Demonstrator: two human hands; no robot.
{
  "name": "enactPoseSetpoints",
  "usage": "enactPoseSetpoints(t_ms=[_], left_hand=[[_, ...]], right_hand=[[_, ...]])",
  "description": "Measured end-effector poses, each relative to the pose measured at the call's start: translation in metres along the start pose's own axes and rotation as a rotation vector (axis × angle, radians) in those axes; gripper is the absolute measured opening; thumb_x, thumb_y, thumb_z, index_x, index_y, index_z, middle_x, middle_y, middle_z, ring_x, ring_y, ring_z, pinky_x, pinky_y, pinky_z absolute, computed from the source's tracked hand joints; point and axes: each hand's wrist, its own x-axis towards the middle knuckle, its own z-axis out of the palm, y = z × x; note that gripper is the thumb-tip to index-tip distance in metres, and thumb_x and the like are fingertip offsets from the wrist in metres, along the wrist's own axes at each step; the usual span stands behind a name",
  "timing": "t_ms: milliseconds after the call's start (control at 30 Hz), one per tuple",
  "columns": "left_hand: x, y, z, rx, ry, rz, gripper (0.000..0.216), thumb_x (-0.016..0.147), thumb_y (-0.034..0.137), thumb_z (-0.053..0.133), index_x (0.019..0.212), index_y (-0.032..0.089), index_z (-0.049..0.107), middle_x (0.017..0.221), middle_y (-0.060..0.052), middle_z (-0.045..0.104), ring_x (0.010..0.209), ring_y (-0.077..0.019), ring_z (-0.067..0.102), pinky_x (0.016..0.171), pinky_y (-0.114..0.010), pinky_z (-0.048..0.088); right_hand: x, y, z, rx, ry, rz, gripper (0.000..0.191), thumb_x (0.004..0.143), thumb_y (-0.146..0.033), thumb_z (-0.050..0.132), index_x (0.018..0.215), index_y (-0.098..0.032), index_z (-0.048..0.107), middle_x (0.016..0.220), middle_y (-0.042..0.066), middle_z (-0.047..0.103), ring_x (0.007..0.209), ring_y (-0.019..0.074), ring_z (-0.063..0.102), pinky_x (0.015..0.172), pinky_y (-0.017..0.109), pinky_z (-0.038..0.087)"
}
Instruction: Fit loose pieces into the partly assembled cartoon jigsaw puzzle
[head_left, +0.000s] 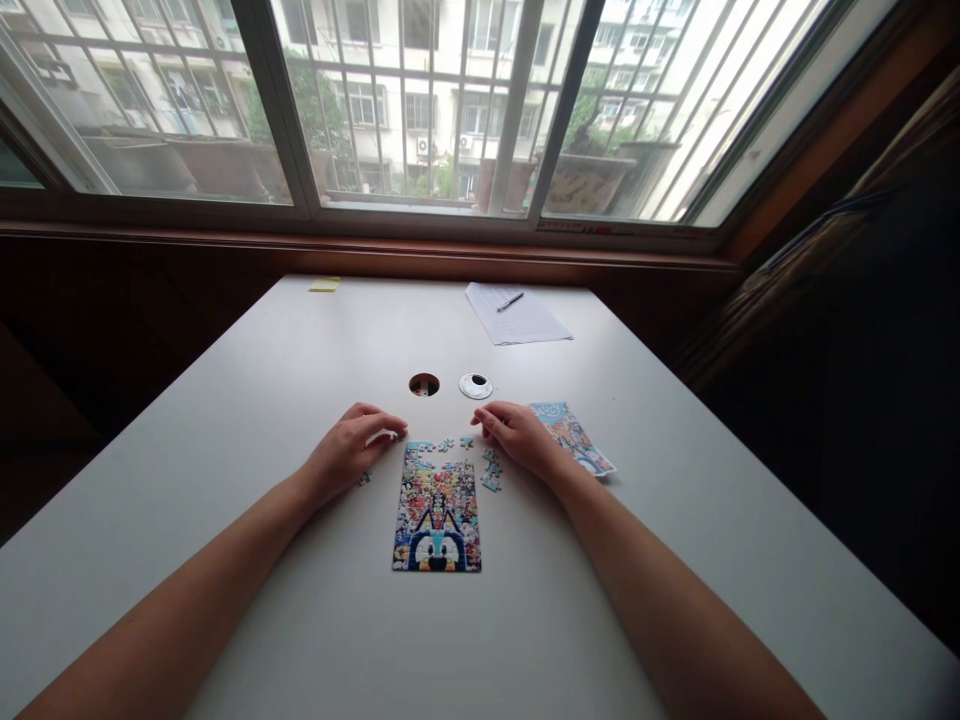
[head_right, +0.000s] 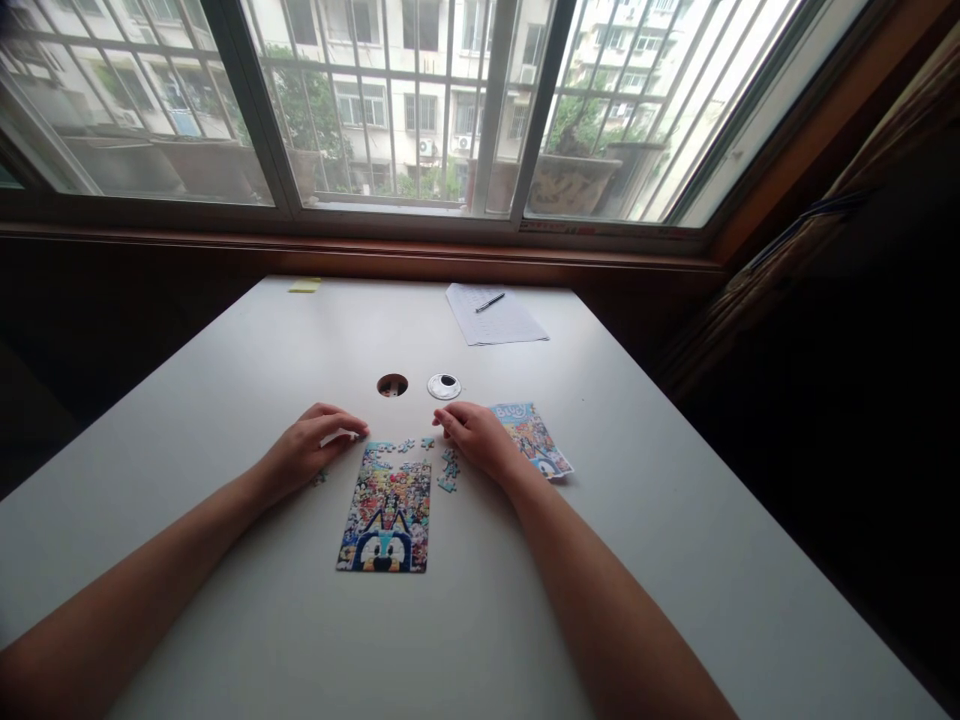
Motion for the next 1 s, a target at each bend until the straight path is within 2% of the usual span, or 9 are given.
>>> enactPoseSetpoints(t_ms=[133, 267, 367, 467, 600, 733, 833, 1000], left_hand=[[-0.0014, -0.0010, -0.0007, -0.017, 0.052, -0.006, 0.039, 0.091, 0.007, 0.044, 0.116, 0.025, 0.067, 0.114, -0.006, 0.065, 0.112, -0.0210, 0.057, 0.098, -0.040, 0.051], [-0.0016, 0.0009, -0.0025, -0.029, 0.048, -0.048, 0.030, 0.090, 0.017, 0.055, 0.117, 0.024, 0.065, 0.113, -0.006, 0.066, 0.109, -0.0228, 0.056, 0.089, -0.038, 0.054], [-0.0008, 0.0026, -0.0031, -0.005, 0.008, -0.049, 0.029, 0.087, 0.019, 0.061, 0.116, 0.024, 0.065, 0.104, -0.004, 0.069, 0.104, -0.0229, 0.057, 0.091, -0.040, 0.052], [-0.0006, 0.0018, -0.0014, -0.023, 0.009, -0.062, 0.027, 0.090, 0.017, 0.059, 0.115, 0.024, 0.066, 0.099, -0.004, 0.070, 0.104, -0.0223, 0.058, 0.093, -0.040, 0.052], [-0.0018, -0.0019, 0.0018, -0.140, 0.013, -0.122, 0.028, 0.093, 0.017, 0.051, 0.117, 0.022, 0.065, 0.107, -0.007, 0.067, 0.095, -0.0183, 0.064, 0.090, -0.038, 0.056], [-0.0024, -0.0027, 0.0007, -0.129, 0.046, -0.123, 0.032, 0.092, 0.013, 0.048, 0.118, 0.024, 0.064, 0.111, -0.006, 0.067, 0.104, -0.0197, 0.062, 0.091, -0.038, 0.055], [-0.0022, 0.0004, -0.0024, -0.103, 0.075, -0.143, 0.031, 0.090, 0.014, 0.050, 0.117, 0.023, 0.064, 0.109, -0.006, 0.067, 0.101, -0.0199, 0.062, 0.088, -0.037, 0.055], [-0.0013, 0.0055, -0.0061, -0.081, 0.036, -0.176, 0.030, 0.087, 0.015, 0.058, 0.115, 0.023, 0.065, 0.100, -0.004, 0.069, 0.095, -0.0194, 0.062, 0.087, -0.037, 0.055]], right_hand=[[-0.0003, -0.0007, -0.0002, 0.012, -0.001, 0.002, 0.035, 0.099, -0.042, 0.047, 0.088, -0.019, 0.072, 0.077, 0.002, 0.070, 0.066, 0.0147, 0.062, 0.068, 0.026, 0.045], [-0.0004, -0.0003, -0.0004, 0.015, -0.001, 0.002, 0.035, 0.099, -0.042, 0.047, 0.088, -0.019, 0.072, 0.075, 0.002, 0.069, 0.066, 0.0144, 0.062, 0.068, 0.025, 0.045], [0.0001, 0.0008, 0.0000, -0.002, 0.001, -0.007, 0.035, 0.099, -0.041, 0.047, 0.089, -0.019, 0.072, 0.074, 0.002, 0.069, 0.068, 0.0150, 0.063, 0.069, 0.026, 0.045], [0.0005, 0.0017, 0.0005, -0.019, 0.005, -0.018, 0.034, 0.099, -0.040, 0.047, 0.089, -0.020, 0.072, 0.076, 0.002, 0.070, 0.071, 0.0157, 0.063, 0.069, 0.026, 0.045], [0.0002, 0.0017, 0.0005, -0.035, 0.013, -0.033, 0.033, 0.099, -0.040, 0.047, 0.089, -0.020, 0.072, 0.078, 0.003, 0.071, 0.073, 0.0163, 0.064, 0.071, 0.026, 0.045], [-0.0004, 0.0000, -0.0006, -0.026, 0.008, -0.027, 0.030, 0.099, -0.038, 0.048, 0.091, -0.020, 0.072, 0.074, 0.001, 0.069, 0.070, 0.0157, 0.064, 0.072, 0.026, 0.045], [-0.0006, -0.0013, -0.0010, -0.012, 0.006, -0.020, 0.029, 0.099, -0.036, 0.048, 0.090, -0.020, 0.071, 0.076, 0.001, 0.070, 0.070, 0.0152, 0.064, 0.072, 0.026, 0.045], [-0.0002, -0.0020, -0.0005, -0.019, 0.009, -0.015, 0.030, 0.098, -0.037, 0.048, 0.090, -0.020, 0.071, 0.080, 0.002, 0.072, 0.071, 0.0157, 0.064, 0.072, 0.026, 0.045]])
